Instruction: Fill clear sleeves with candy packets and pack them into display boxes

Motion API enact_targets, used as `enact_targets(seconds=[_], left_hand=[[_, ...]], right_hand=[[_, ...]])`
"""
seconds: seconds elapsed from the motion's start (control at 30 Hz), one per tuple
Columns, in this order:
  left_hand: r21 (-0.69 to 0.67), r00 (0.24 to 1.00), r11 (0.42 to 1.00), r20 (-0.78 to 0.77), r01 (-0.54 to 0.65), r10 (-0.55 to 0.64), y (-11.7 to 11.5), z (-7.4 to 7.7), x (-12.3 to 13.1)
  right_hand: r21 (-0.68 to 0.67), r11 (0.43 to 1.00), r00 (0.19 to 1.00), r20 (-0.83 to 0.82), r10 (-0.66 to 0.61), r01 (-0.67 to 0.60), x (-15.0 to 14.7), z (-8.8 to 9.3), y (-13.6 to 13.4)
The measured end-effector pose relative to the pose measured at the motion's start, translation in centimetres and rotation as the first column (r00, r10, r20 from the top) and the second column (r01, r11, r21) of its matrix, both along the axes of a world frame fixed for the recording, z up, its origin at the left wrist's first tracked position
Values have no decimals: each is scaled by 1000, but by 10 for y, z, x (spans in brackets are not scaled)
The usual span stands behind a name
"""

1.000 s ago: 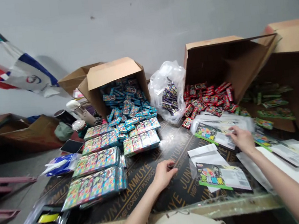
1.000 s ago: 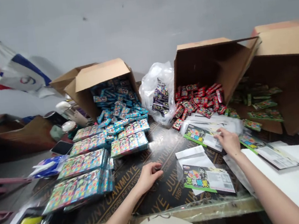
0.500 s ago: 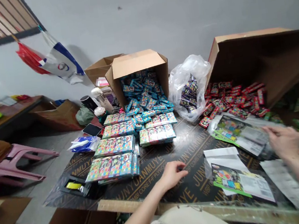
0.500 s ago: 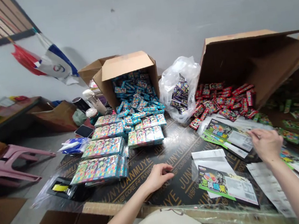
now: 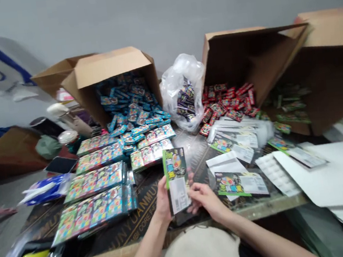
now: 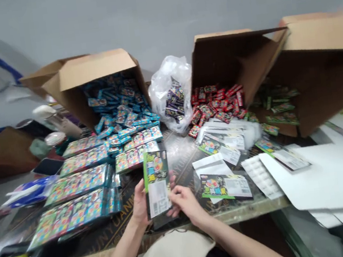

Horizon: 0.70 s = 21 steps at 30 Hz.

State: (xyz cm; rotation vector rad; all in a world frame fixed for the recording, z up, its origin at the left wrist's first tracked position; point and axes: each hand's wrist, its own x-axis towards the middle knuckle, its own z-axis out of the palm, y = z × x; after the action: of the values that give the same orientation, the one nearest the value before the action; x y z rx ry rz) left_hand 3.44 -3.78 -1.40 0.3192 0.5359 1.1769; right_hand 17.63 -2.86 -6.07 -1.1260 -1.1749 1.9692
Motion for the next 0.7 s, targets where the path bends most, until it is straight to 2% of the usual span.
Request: enact_targets(seconds=[0.07, 0.13, 0.17, 0.23, 0.3, 0.33, 0.4, 0.47, 0.53, 0.6, 0.7], left_hand=[[-6, 999, 999, -36, -41, 41, -7, 0, -5], [0, 985, 994, -135, -109, 108, -12, 0, -11], [-2, 973, 993, -198, -119, 116, -14, 1, -14], [-21, 939, 996, -337, -86, 73, -18, 0, -17], [-52, 890, 999, -455, 4, -27, -22, -3, -17], [-63, 864, 996, -498, 58, -82, -24, -6, -16], [-63, 813, 983, -555, 172, -178, -27, -11, -13], [-45, 769, 968, -599, 247, -224, -29, -15, -8], [-23, 744, 964, -631, 265, -219, -29, -13, -3], [3, 742, 963, -639, 269, -205, -26, -5, 1], [73, 774, 948, -598, 310, -207, -19, 12, 5]], right_hand=[[139, 989, 994, 107, 31, -45, -4, -4, 3], [285, 953, 971, 239, 33, -102, 2, 4, 13], [370, 923, 956, 293, -9, -104, 6, 12, 17], [582, 811, 927, 330, -176, -53, 13, 31, 23], [770, 637, 905, 263, -333, 10, 16, 50, 24], [823, 567, 907, 227, -356, 17, 16, 58, 23], [871, 491, 917, 202, -344, -8, 17, 70, 22], [874, 483, 919, 226, -324, -45, 18, 76, 22], [857, 510, 914, 261, -311, -72, 22, 78, 25], [846, 525, 913, 285, -292, -96, 27, 79, 31], [849, 482, 936, 321, -144, -217, 36, 81, 41]])
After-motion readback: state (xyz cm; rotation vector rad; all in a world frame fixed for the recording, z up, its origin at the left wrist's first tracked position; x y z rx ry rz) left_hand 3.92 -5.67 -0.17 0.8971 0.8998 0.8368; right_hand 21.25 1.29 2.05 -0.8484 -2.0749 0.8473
